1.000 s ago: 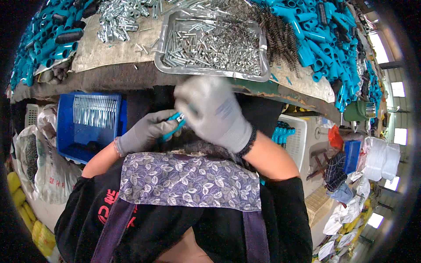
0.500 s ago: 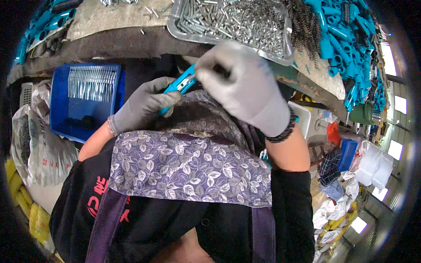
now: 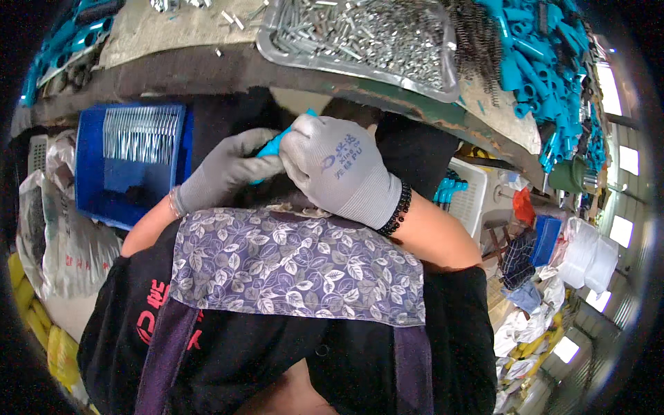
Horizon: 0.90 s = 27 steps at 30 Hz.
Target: The person assembles tools by fitting metal cylinders, rods, springs, and pins together, inserting the mechanisms into plastic handles, and placing the finished tools into a plastic bin.
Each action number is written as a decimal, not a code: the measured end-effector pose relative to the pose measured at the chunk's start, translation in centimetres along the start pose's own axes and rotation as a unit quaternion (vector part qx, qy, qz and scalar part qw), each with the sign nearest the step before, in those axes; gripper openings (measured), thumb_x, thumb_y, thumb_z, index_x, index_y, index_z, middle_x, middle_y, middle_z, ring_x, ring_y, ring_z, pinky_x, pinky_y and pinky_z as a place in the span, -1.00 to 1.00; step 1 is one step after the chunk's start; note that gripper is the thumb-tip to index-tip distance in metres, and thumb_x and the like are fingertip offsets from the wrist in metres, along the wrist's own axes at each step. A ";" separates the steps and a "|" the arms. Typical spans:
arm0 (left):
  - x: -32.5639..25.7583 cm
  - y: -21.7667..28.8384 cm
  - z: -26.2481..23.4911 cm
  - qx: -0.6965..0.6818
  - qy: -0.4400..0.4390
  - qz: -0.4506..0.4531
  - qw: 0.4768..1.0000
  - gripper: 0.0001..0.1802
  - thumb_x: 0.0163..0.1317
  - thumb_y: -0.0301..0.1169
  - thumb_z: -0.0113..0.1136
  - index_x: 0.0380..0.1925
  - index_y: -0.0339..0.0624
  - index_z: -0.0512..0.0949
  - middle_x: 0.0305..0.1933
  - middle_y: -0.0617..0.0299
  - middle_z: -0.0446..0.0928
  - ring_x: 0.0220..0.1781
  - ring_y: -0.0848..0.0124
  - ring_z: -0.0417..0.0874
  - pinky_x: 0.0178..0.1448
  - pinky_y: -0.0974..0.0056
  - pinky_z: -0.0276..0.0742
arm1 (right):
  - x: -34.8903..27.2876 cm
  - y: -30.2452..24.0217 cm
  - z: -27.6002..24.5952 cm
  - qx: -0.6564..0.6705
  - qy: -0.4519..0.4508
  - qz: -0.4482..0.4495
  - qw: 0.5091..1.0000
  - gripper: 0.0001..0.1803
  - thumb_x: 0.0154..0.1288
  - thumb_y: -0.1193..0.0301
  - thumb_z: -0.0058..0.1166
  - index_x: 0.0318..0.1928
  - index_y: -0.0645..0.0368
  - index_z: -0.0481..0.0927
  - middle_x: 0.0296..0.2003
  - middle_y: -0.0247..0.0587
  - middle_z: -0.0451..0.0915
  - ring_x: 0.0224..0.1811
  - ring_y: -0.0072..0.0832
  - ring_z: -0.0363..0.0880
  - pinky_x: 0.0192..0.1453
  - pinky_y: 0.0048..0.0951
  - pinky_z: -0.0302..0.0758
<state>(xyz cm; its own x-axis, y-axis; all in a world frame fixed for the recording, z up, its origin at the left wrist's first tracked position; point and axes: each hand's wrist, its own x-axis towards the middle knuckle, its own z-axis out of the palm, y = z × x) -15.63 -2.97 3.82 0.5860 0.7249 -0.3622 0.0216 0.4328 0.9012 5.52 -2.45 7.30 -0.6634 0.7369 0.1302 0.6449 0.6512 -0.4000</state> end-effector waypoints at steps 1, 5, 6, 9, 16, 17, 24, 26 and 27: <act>-0.1 -0.3 0.0 0.003 -0.001 0.008 1.000 -0.58 0.35 -0.29 0.28 0.10 -0.33 0.51 -0.12 0.37 0.54 -0.08 0.61 0.50 0.07 0.41 0.45 | 0.1 0.4 -0.3 -0.003 -0.043 -0.005 0.999 -0.88 0.09 0.40 0.22 -0.34 0.03 0.57 -0.30 -0.21 0.51 -0.17 -0.17 0.58 -0.15 -0.12 0.51; -0.3 -0.7 -0.5 -0.014 -0.063 0.015 0.998 -0.49 0.38 -0.34 0.22 0.29 -0.27 0.43 0.00 0.41 0.51 0.02 0.63 0.45 0.18 0.42 0.39 | 0.5 0.1 -1.0 0.024 0.103 0.052 0.993 -0.63 -0.03 0.37 0.40 -0.15 0.05 0.62 -0.07 -0.18 0.54 0.04 -0.12 0.49 0.13 -0.11 0.41; -0.4 -0.8 -0.6 -0.032 -0.089 0.018 0.995 -0.45 0.40 -0.30 0.22 0.32 -0.27 0.40 0.00 0.42 0.50 0.01 0.64 0.43 0.17 0.44 0.38 | 0.3 0.6 -1.0 0.134 0.056 0.077 0.986 -0.61 -0.01 0.40 0.39 -0.11 0.06 0.61 -0.07 -0.14 0.53 0.02 -0.12 0.51 0.11 -0.14 0.44; -0.3 -1.3 -0.4 -0.014 -0.099 0.050 0.994 -0.39 0.42 -0.22 0.22 0.37 -0.27 0.35 0.00 0.42 0.47 -0.02 0.65 0.42 0.13 0.46 0.38 | -0.4 0.4 -1.8 0.231 -0.011 0.118 0.966 -0.61 0.04 0.42 0.35 -0.06 0.10 0.61 -0.07 -0.10 0.55 -0.02 -0.13 0.55 0.08 -0.21 0.50; -0.2 -0.3 -1.0 -0.028 -0.066 0.067 0.995 -0.22 0.38 -0.03 0.22 0.42 -0.28 0.27 0.02 0.26 0.51 -0.21 0.54 0.53 -0.07 0.39 0.50 | 1.7 5.9 -9.5 -0.002 0.132 0.157 0.979 -0.69 0.26 0.24 0.22 -0.09 0.16 0.70 -0.13 0.02 0.67 -0.02 -0.08 0.64 0.09 -0.15 0.53; 0.1 -0.1 -1.0 -0.044 -0.079 0.057 0.994 -0.25 0.39 -0.07 0.21 0.43 -0.28 0.26 0.00 0.25 0.51 -0.22 0.53 0.54 -0.10 0.38 0.51 | 1.9 7.3 -9.5 -0.040 0.127 0.191 0.973 -0.69 0.26 0.24 0.22 -0.09 0.16 0.71 -0.11 0.04 0.68 0.00 -0.08 0.64 0.11 -0.16 0.53; 0.2 2.7 0.6 -0.056 -0.034 0.064 0.996 -0.32 0.45 -0.20 0.10 0.46 -0.24 0.20 0.02 0.19 0.53 -0.26 0.52 0.57 -0.25 0.40 0.55 | 2.9 8.6 -8.1 -0.101 0.061 0.227 0.967 -0.71 0.32 0.24 0.17 -0.07 0.11 0.72 -0.13 0.02 0.67 0.00 -0.07 0.63 0.13 -0.14 0.52; -0.1 3.5 0.7 -0.080 -0.031 0.082 0.993 -0.33 0.45 -0.22 0.08 0.47 -0.23 0.19 0.03 0.17 0.51 -0.26 0.51 0.58 -0.25 0.39 0.56 | 1.8 8.9 -8.4 -0.060 0.103 0.206 0.971 -0.78 0.34 0.30 0.14 -0.11 0.09 0.73 -0.14 -0.04 0.68 -0.02 -0.08 0.64 0.10 -0.17 0.53; -0.2 3.9 0.8 -0.104 -0.031 0.099 0.989 -0.33 0.46 -0.23 0.06 0.48 -0.21 0.18 0.05 0.16 0.50 -0.25 0.50 0.58 -0.24 0.37 0.57 | 1.5 9.1 -8.5 -0.059 0.103 0.204 0.972 -0.78 0.34 0.30 0.14 -0.11 0.09 0.73 -0.14 -0.04 0.68 -0.02 -0.08 0.64 0.10 -0.17 0.53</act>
<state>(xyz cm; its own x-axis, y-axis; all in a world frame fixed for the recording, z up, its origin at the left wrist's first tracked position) -15.01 -1.86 7.57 0.6102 0.7753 -0.1630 -0.2611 0.3911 0.8825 13.58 6.11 11.54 -0.2608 0.9512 0.1653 0.8859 0.3038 -0.3506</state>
